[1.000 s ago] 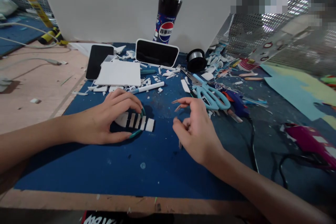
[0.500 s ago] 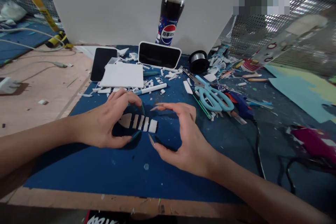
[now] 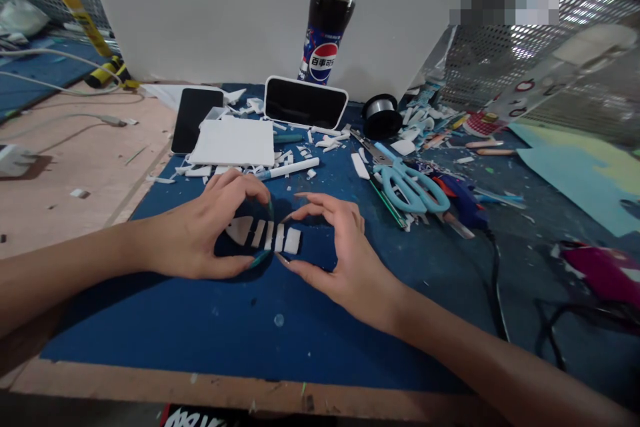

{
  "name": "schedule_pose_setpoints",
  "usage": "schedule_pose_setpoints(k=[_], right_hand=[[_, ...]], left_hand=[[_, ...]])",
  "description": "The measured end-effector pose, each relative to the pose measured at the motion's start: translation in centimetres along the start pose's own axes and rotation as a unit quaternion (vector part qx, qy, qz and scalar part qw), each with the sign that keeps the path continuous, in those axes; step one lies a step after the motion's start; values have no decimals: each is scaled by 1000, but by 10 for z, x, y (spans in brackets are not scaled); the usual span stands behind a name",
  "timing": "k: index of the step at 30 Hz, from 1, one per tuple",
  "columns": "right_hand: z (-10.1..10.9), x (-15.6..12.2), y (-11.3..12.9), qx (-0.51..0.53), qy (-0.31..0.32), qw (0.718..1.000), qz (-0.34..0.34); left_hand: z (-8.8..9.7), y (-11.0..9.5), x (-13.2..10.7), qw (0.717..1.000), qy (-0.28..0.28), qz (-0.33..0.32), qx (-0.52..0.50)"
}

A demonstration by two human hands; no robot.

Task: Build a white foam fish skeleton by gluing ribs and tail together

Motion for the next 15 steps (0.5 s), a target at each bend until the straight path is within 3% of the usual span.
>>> schedule_pose_setpoints(k=[15], right_hand=[[1, 0, -1, 3, 2, 1000, -13]], left_hand=[[-1, 1, 0, 1000, 6, 10, 0]])
Point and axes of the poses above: each hand's wrist, its own x-axis towards the middle knuckle, its own z-axis out of the back of the hand, y = z × x, the point moved 7 cm from there along x, towards the middle knuckle, and after that the axes turned 6 degrees about y, right-handed, at the moved point
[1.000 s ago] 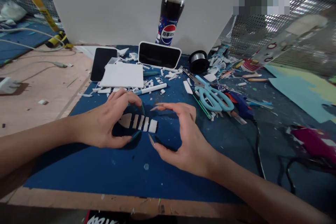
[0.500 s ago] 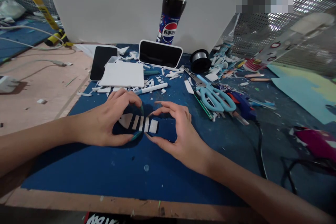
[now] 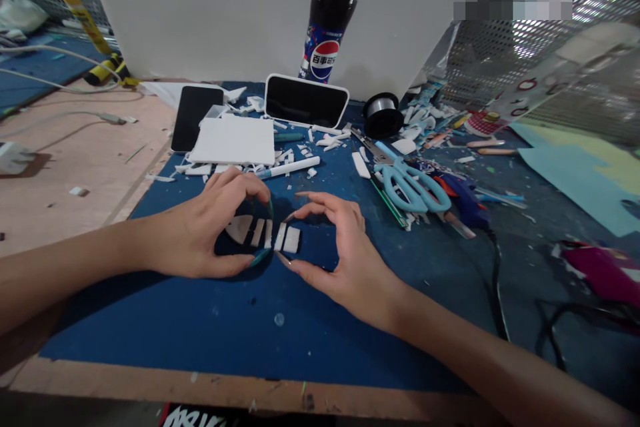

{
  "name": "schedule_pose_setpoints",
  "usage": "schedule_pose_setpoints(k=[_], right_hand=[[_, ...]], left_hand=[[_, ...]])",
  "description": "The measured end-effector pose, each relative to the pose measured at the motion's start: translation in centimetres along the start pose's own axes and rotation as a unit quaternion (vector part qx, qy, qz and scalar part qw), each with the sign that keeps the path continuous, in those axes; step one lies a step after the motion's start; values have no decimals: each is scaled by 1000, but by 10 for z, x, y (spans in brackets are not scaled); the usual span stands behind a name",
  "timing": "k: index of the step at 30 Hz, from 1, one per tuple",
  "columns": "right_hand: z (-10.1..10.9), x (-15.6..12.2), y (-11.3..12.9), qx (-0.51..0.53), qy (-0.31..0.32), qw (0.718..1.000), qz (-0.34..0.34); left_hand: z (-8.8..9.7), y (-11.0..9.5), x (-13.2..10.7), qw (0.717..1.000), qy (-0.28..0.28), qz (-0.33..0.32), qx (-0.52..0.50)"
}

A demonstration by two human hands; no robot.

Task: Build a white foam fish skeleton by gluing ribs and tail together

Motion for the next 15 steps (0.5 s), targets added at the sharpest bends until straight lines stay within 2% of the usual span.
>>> schedule_pose_setpoints(k=[6, 15], right_hand=[[4, -3, 4, -2, -15, 1000, 22], [4, -3, 1, -25, -21, 999, 30]], left_hand=[[2, -1, 0, 1000, -12, -11, -7], [1, -1, 0, 1000, -2, -5, -5]])
Point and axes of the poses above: each hand's wrist, its own x-axis towards the middle knuckle, its own z-axis out of the back of the hand, y = z × x, the point moved 7 cm from there along x, towards the middle knuckle, and after that the axes turned 6 degrees about y, right-handed, at the moved point
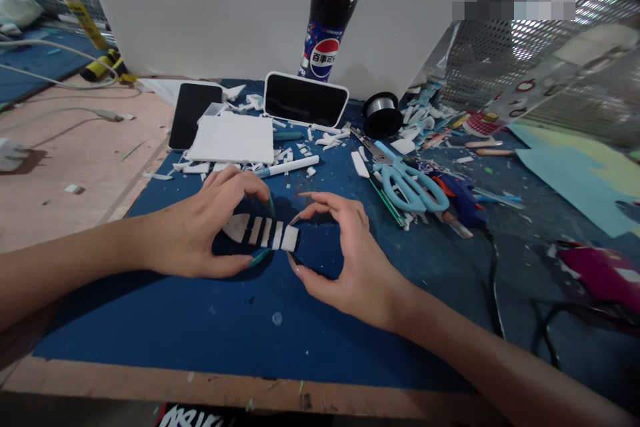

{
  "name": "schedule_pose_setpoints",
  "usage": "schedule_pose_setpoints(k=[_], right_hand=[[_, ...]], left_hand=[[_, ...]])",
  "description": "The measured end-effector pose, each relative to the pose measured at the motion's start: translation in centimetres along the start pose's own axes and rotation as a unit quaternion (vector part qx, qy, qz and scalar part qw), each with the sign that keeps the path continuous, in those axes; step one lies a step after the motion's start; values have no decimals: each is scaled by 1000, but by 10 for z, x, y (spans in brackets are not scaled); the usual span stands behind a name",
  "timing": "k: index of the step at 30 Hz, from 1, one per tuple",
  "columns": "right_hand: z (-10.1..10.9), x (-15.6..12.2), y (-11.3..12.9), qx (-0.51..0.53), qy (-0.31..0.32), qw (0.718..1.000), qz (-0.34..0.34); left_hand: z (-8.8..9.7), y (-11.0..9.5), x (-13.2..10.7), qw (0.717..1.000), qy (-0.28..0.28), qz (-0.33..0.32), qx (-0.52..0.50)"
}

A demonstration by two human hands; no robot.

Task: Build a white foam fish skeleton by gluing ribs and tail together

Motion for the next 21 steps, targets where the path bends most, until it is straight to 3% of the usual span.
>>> schedule_pose_setpoints(k=[12, 21], right_hand=[[1, 0, 0, 8, 21, 999, -27], [1, 0, 1, 7, 17, 1000, -21]], left_hand=[[3, -5, 1, 998, -35, -53, 5], [2, -8, 4, 999, -16, -49, 16]])
Point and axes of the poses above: each hand's wrist, its own x-axis towards the middle knuckle, its own z-axis out of the back of the hand, y = z × x, the point moved 7 cm from there along x, towards the middle knuckle, and after that the axes turned 6 degrees about y, right-handed, at the moved point
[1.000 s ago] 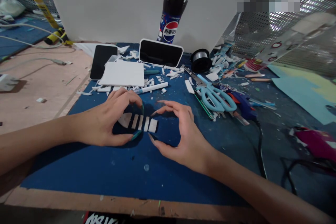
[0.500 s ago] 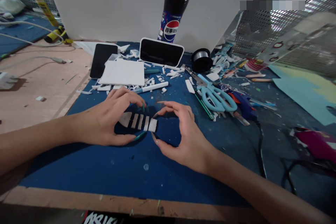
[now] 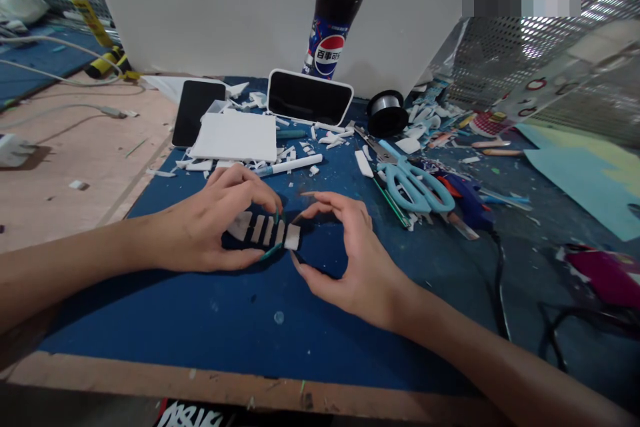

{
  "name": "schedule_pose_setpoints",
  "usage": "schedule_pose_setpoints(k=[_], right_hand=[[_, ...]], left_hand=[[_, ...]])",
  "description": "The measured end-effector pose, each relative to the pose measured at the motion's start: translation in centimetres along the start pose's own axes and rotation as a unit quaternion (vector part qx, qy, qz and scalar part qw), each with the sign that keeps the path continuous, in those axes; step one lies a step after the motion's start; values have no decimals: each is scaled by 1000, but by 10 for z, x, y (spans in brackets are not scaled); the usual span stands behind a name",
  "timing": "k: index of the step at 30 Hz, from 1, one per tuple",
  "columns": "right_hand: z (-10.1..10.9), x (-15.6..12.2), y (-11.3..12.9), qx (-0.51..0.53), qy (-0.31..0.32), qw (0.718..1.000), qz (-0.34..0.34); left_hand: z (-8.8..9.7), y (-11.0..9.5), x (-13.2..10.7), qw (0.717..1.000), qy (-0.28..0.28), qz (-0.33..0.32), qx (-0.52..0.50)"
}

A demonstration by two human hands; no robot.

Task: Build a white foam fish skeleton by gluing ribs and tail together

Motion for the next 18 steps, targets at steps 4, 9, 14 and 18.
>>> schedule_pose_setpoints(k=[4, 9, 14, 18], right_hand=[[-1, 0, -1, 2, 12, 1000, -6], [0, 0, -1, 4, 3, 1000, 1], [1, 0, -2, 11, 1, 1000, 3], [1, 0, -3, 19, 5, 1000, 1]], left_hand=[[0, 1, 0, 1000, -11, -3, -9], [-2, 2, -1, 1000, -14, 5, -10], [-1, 2, -1, 1000, 2, -3, 3], [-1, 1, 0, 1000, 16, -8, 5]])
Point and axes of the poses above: each hand's wrist, its own x-axis towards the middle knuckle, its own z-axis out of the back of the hand, y = z × x, the point moved 7 cm from there along x, towards the middle knuckle, and after that the axes turned 6 degrees about y, right-handed, at the moved point
